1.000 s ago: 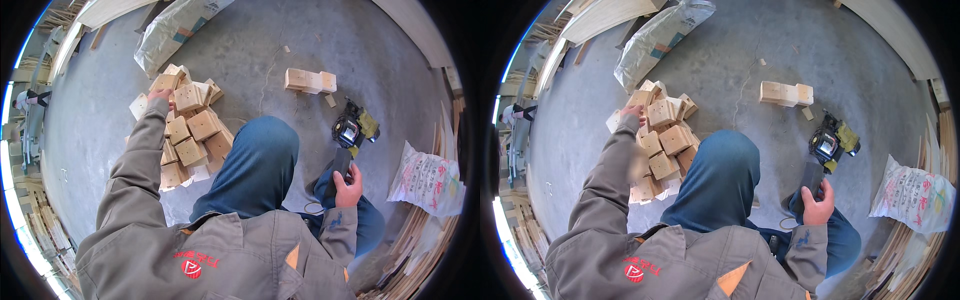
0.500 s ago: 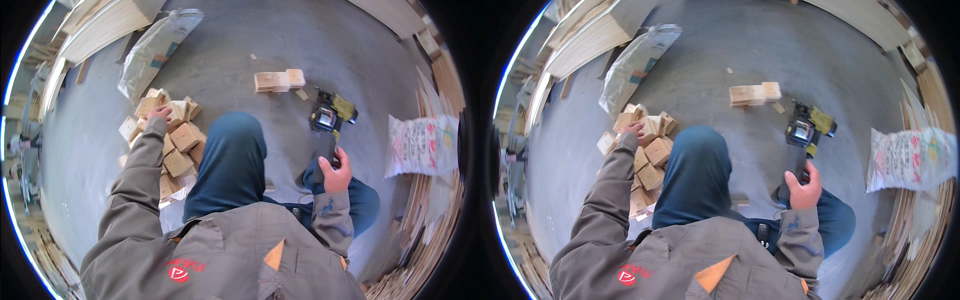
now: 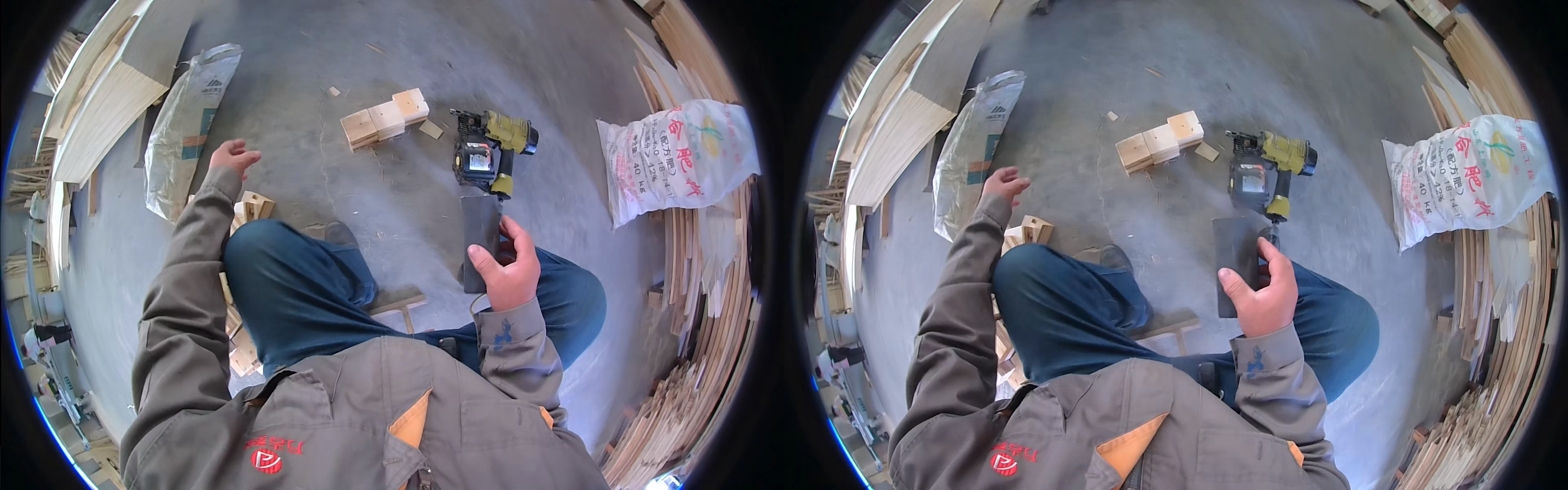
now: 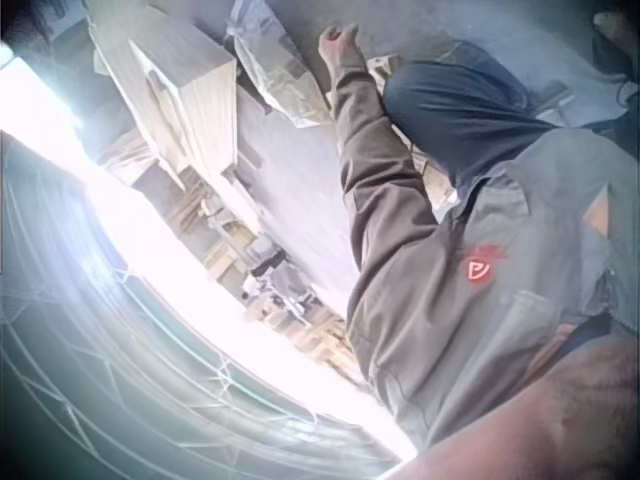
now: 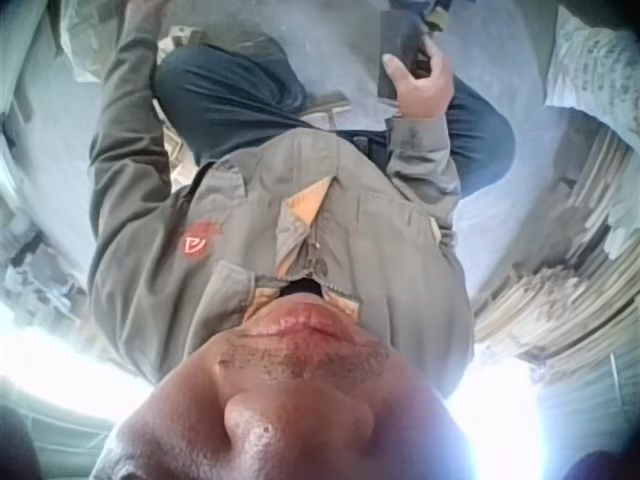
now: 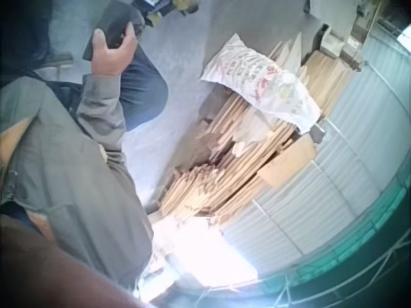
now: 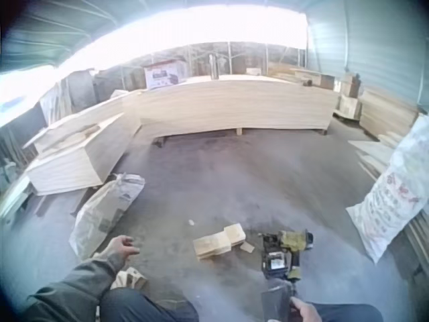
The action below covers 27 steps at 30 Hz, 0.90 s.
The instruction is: The person sits on a small stool and sands small rectangular wooden blocks using a sanding block. They repeatedly pick up blocks, sand their edges and faces, and place them into a pile on the floor.
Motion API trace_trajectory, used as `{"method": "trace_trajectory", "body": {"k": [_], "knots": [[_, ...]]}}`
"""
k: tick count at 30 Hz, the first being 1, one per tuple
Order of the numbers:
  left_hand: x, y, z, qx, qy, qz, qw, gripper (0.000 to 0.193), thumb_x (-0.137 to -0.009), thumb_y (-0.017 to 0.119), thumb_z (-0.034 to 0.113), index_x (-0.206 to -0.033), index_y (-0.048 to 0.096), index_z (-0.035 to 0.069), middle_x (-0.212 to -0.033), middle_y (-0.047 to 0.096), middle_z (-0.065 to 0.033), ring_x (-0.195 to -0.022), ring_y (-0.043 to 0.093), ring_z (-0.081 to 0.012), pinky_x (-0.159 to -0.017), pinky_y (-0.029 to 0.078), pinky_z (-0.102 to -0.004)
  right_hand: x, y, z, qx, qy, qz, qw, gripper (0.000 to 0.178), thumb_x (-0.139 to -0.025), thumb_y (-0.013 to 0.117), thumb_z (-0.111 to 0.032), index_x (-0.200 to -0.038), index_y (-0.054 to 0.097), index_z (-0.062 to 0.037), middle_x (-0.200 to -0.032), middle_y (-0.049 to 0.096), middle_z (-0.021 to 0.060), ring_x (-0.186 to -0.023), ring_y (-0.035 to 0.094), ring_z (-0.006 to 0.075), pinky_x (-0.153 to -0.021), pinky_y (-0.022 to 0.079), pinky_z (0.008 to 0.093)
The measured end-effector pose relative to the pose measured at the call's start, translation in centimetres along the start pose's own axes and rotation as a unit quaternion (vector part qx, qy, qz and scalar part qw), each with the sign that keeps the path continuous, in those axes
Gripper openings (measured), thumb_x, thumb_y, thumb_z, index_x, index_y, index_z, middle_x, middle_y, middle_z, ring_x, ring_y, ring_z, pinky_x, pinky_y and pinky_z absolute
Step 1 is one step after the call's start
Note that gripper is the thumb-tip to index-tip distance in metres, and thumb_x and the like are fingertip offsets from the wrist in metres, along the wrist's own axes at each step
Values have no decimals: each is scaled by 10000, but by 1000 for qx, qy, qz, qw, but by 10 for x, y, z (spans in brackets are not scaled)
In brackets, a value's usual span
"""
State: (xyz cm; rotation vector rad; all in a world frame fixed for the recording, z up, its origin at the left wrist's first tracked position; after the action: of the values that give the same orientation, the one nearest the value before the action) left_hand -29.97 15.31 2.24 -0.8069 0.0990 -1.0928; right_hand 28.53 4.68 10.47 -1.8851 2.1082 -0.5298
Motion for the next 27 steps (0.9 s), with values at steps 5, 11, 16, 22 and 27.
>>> {"method": "trace_trajectory", "body": {"k": [5, 11, 16, 22, 27], "knots": [[-41, 75, 57, -279, 191, -71, 938, 1006, -647, 903, 342, -1505, 467, 49, -1398, 574, -215, -1309, 565, -358, -1092, 469, -421, -3, 9, -12, 16, 14, -27, 999, 729, -752, 880, -259, -1353, 583, 28, -1234, 629, 165, -1020, 625, 261, -860, 518, 365], [-61, 167, 73, -371, 178, -114, 904, 1127, -629, 913, 332, -1589, 348, 155, -1523, 462, -170, -1396, 471, -356, -1144, 435, -435, -14, 19, -16, -13, 35, -87, 996, 746, -707, 878, -157, -1354, 564, 43, -1269, 608, 183, -1060, 637, 278, -880, 529, 367], [-90, 233, 56, -427, 133, -139, 883, 1181, -628, 917, 342, -1613, 291, 163, -1588, 396, -135, -1470, 384, -330, -1183, 401, -423, -24, 19, 2, -80, 135, -78, 984, 789, -716, 912, -299, -1315, 578, 91, -1266, 606, 195, -1034, 617, 241, -876, 520, 350], [-133, 296, 39, -392, 145, -131, 899, 1226, -619, 918, 323, -1621, 244, 107, -1614, 353, -171, -1505, 324, -344, -1226, 340, -416, -34, 26, 14, -142, 249, -124, 950, 876, -748, 907, -285, -1404, 479, 109, -1350, 545, 192, -1169, 606, 256, -1007, 497, 386], [-155, 338, 34, -405, 148, -139, 891, 1221, -617, 922, 306, -1610, 250, 77, -1610, 360, -171, -1496, 340, -346, -1218, 351, -417, -37, 27, 26, -150, 273, -117, 943, 912, -742, 926, -327, -1403, 481, 116, -1363, 535, 230, -1196, 611, 294, -1017, 509, 410]]}}
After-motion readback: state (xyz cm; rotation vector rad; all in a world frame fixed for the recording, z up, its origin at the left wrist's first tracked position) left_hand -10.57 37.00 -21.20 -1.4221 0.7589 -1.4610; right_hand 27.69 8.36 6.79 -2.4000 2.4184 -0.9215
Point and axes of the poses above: each hand's wrist, its own x-axis away from the middle knuckle, its own y-axis out of the palm, z = x × y, the point moved 6 cm from there along -x, towards the middle knuckle
